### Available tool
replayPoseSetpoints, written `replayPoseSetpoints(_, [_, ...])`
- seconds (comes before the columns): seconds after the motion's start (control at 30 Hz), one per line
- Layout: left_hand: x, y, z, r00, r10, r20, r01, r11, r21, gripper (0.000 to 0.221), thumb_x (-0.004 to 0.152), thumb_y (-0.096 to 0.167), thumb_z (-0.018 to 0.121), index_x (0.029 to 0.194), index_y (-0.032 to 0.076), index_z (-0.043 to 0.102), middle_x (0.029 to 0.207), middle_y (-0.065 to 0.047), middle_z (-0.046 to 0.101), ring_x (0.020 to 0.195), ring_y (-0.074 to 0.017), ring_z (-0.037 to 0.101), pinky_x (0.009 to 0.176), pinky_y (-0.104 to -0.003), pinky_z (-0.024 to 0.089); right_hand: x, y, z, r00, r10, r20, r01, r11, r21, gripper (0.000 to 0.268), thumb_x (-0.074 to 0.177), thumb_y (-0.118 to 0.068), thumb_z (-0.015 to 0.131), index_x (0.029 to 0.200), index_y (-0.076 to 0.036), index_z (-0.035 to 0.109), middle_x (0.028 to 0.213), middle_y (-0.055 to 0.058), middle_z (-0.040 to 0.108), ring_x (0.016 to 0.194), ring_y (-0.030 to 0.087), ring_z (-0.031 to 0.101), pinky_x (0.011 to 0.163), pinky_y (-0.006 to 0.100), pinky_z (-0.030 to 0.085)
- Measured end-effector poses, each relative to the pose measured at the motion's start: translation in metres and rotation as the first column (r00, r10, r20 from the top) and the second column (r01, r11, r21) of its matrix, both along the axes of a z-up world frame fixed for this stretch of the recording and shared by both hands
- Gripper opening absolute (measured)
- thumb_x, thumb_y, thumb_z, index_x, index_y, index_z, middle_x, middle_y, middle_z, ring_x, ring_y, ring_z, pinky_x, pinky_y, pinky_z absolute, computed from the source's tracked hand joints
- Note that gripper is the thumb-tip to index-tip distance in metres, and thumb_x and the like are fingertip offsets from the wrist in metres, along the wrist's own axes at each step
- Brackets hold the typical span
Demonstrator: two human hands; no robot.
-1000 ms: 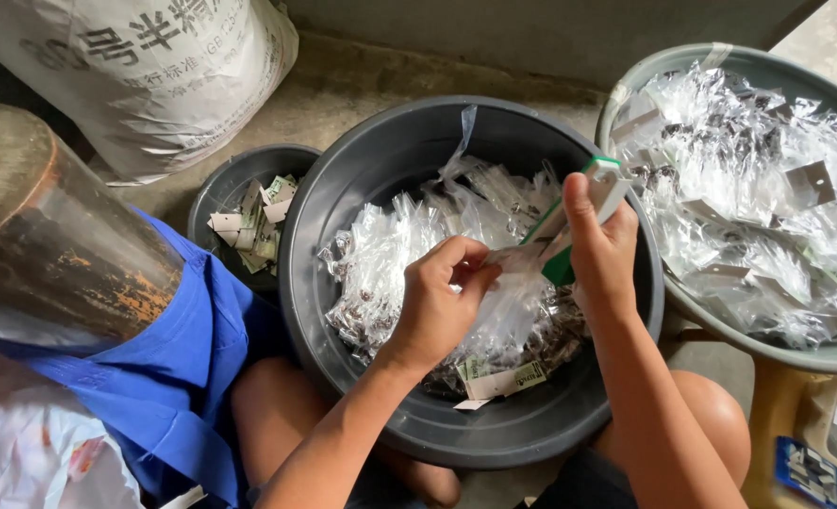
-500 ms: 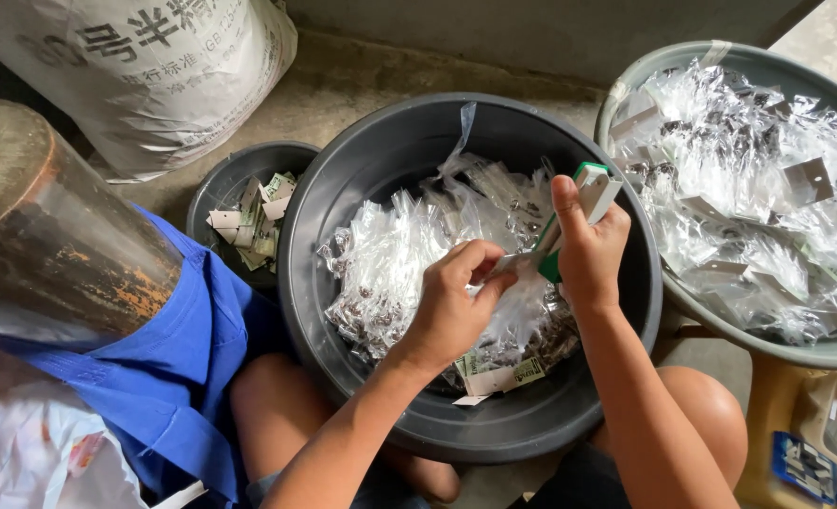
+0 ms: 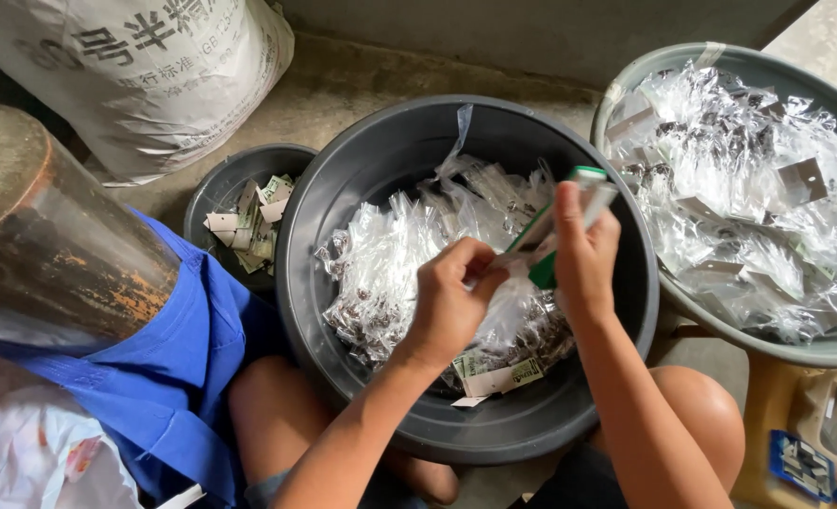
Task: Attaching paper headers to small plastic bags containing metal components using a hand stapler.
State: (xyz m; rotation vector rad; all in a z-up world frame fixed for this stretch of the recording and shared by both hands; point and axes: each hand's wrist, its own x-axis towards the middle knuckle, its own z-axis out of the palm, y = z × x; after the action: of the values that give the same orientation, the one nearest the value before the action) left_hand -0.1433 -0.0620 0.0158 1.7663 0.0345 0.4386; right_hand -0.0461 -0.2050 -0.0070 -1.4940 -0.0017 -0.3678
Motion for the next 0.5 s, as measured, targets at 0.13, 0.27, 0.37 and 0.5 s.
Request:
replayPoseSetpoints(0.13, [0.0, -0.013, -0.007, 0.999, -0.033, -0.003, 0.033, 0.999, -0.019, 0.023, 0.072, 0.001, 0.088, 0.083, 0.008, 0.069, 0.068, -0.007, 0.069, 0.063, -0.0211, 0.071, 0.058, -0.029, 0.059, -0.002, 0.015, 0.003, 1.0, 0.011, 0.014, -0.006, 0.958, -0.287, 0.05, 0.099, -0.05, 0.077, 0.07, -0.013, 0.06, 0.059, -0.002, 0.05, 0.06, 0.008, 0.046, 0.06, 0.026, 0.042])
replayPoseSetpoints(0.27, [-0.005, -0.009, -0.01, 0.993, -0.077, -0.088, 0.069, 0.993, -0.096, 0.022, 0.073, 0.004, 0.089, 0.083, 0.009, 0.069, 0.067, -0.005, 0.07, 0.061, -0.0159, 0.068, 0.057, -0.029, 0.057, -0.007, 0.009, -0.005, 0.997, 0.014, -0.074, -0.032, 0.969, -0.243, 0.046, 0.095, -0.048, 0.081, 0.071, -0.014, 0.061, 0.061, -0.002, 0.053, 0.061, 0.008, 0.048, 0.06, 0.025, 0.042])
replayPoseSetpoints(0.37, [-0.002, 0.003, -0.025, 0.99, -0.066, -0.124, 0.049, 0.99, -0.13, 0.021, 0.074, 0.002, 0.088, 0.083, 0.007, 0.07, 0.066, -0.008, 0.07, 0.061, -0.0177, 0.07, 0.058, -0.031, 0.059, -0.017, 0.017, 0.029, 0.968, 0.045, -0.248, -0.003, 0.986, 0.165, 0.04, 0.092, -0.05, 0.079, 0.084, -0.017, 0.058, 0.065, -0.002, 0.06, 0.054, 0.012, 0.064, 0.055, 0.026, 0.055])
replayPoseSetpoints(0.5, [0.006, 0.029, -0.031, 0.981, -0.06, -0.185, 0.035, 0.991, -0.133, 0.019, 0.077, 0.008, 0.087, 0.086, 0.008, 0.07, 0.068, -0.006, 0.071, 0.062, -0.0136, 0.063, 0.06, -0.029, 0.057, -0.012, -0.035, 0.019, 0.951, -0.027, -0.307, 0.094, 0.974, 0.206, 0.051, 0.094, -0.065, 0.069, 0.09, -0.015, 0.057, 0.072, 0.004, 0.062, 0.059, 0.015, 0.069, 0.056, 0.026, 0.058])
